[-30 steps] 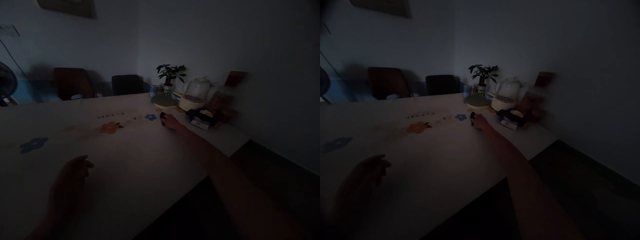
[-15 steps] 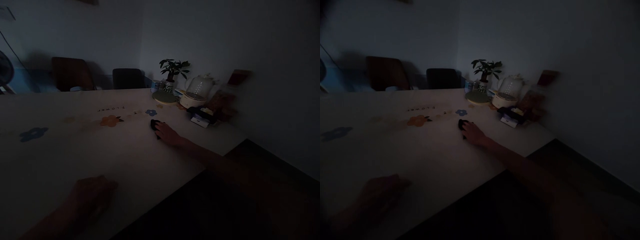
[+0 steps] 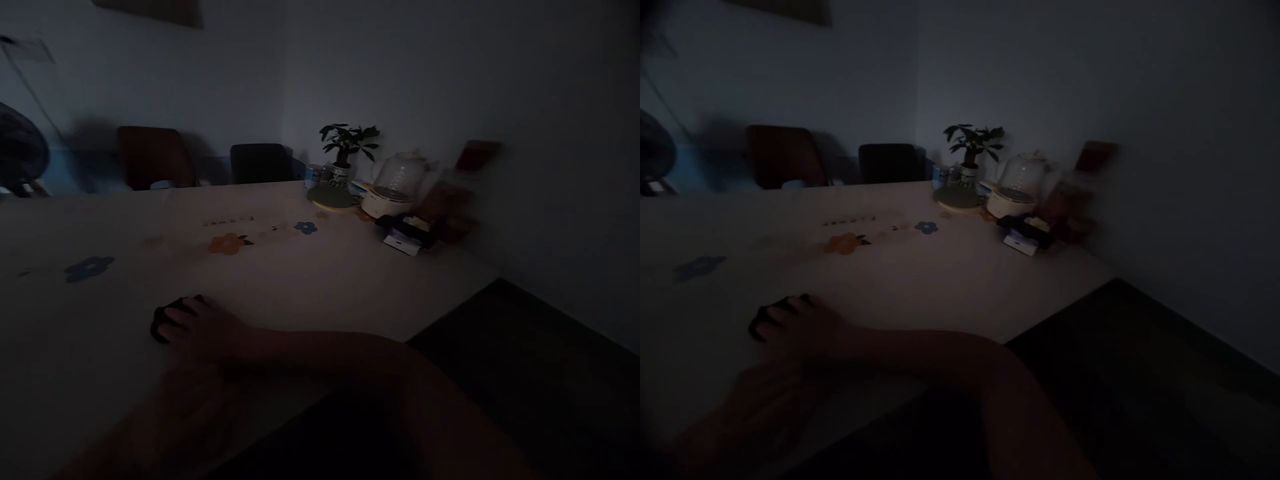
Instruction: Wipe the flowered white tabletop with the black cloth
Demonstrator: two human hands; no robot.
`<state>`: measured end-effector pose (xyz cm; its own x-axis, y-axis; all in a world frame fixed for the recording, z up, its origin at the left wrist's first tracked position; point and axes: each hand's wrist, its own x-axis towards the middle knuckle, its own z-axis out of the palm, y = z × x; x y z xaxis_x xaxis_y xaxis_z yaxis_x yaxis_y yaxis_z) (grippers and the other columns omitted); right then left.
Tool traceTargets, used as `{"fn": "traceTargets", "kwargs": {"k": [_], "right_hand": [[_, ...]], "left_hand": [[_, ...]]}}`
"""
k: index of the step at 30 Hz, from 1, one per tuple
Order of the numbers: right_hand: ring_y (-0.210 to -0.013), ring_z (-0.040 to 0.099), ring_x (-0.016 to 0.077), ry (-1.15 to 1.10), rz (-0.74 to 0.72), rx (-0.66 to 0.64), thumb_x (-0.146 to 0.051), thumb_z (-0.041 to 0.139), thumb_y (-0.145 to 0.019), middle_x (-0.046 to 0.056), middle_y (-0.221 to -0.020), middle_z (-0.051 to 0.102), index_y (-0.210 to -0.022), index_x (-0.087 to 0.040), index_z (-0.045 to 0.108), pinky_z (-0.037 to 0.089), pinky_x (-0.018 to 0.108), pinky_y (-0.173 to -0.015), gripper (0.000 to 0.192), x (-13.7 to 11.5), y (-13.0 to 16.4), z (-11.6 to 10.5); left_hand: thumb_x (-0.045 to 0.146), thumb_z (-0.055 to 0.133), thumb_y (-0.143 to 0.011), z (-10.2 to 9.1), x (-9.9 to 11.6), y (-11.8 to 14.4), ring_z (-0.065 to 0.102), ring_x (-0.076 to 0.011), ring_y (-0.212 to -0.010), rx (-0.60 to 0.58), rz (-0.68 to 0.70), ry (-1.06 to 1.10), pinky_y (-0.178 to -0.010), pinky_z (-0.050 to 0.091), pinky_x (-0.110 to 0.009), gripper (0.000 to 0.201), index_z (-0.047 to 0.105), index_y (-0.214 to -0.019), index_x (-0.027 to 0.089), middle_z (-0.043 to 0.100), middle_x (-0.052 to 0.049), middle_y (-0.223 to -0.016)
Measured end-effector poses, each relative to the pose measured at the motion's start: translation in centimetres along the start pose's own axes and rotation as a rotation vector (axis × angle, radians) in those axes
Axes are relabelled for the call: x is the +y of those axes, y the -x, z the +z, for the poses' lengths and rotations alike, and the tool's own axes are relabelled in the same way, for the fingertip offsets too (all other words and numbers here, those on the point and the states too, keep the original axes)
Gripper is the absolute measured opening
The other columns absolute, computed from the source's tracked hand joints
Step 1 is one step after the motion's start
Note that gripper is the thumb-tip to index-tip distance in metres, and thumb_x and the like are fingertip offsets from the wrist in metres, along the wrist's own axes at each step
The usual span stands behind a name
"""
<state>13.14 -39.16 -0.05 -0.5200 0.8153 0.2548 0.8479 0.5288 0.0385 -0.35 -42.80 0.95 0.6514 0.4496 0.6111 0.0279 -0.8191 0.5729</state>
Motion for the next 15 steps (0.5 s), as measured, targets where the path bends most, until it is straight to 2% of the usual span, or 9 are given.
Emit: {"fn": "traceTargets", "kwargs": {"k": [4,7,9,11,15], "right_hand": [[-0.132,0.048,0.0285,-0.043,-0.105,-0.024,-0.037,0.049,-0.105,0.012,-0.149,0.049,-0.136,-0.014,0.056,0.042,0.046,-0.109,0.039,0.9,-3.1,0.3],[-0.134,0.048,0.0290,-0.068,-0.129,-0.043,-0.033,0.047,-0.106,0.015,-0.149,0.049,-0.137,-0.011,0.057,0.042,0.044,-0.110,0.039,2.7,-6.3,0.7],[-0.137,0.045,0.0310,-0.103,-0.121,-0.091,-0.036,0.043,-0.107,0.016,-0.152,0.046,-0.142,-0.012,0.054,0.045,0.044,-0.108,0.044,3.9,-9.0,1.2],[-0.139,0.044,0.0324,-0.127,-0.111,-0.124,-0.039,0.040,-0.107,0.016,-0.153,0.045,-0.146,-0.013,0.052,0.046,0.046,-0.108,0.048,4.8,-11.7,2.0],[-0.143,0.037,0.0307,-0.020,-0.208,-0.144,-0.030,0.040,-0.106,0.012,-0.154,0.045,-0.135,-0.018,0.063,0.037,0.049,-0.115,0.038,6.2,-16.8,4.0]], "left_hand": [[0.035,0.040,-0.099,0.2,-0.3,-1.0,0.047,-0.0117,-0.049,-0.099,0.377,0.001,-0.047,0.036,-0.026,0.036,0.057,-0.069,0.023,0.054,0.000,-0.056],[0.024,0.046,-0.098,0.6,-0.6,-1.6,0.041,-0.0108,-0.046,-0.194,0.587,-0.094,-0.043,0.028,-0.030,0.029,0.052,-0.070,0.019,0.048,0.002,-0.053],[0.024,0.057,-0.093,0.8,-0.9,-1.6,0.044,-0.0115,-0.048,-0.291,0.614,-0.216,-0.042,0.030,-0.030,0.024,0.054,-0.070,0.020,0.047,0.001,-0.054],[0.030,0.064,-0.092,0.7,-1.2,-1.5,0.050,-0.0119,-0.054,-0.371,0.598,-0.300,-0.045,0.038,-0.026,0.020,0.059,-0.074,0.021,0.052,0.000,-0.060],[0.045,0.059,-0.096,0.0,-1.7,-1.2,0.060,-0.0128,-0.073,-0.450,0.579,-0.338,-0.064,0.054,-0.026,0.027,0.065,-0.099,0.019,0.064,-0.005,-0.088]]}}
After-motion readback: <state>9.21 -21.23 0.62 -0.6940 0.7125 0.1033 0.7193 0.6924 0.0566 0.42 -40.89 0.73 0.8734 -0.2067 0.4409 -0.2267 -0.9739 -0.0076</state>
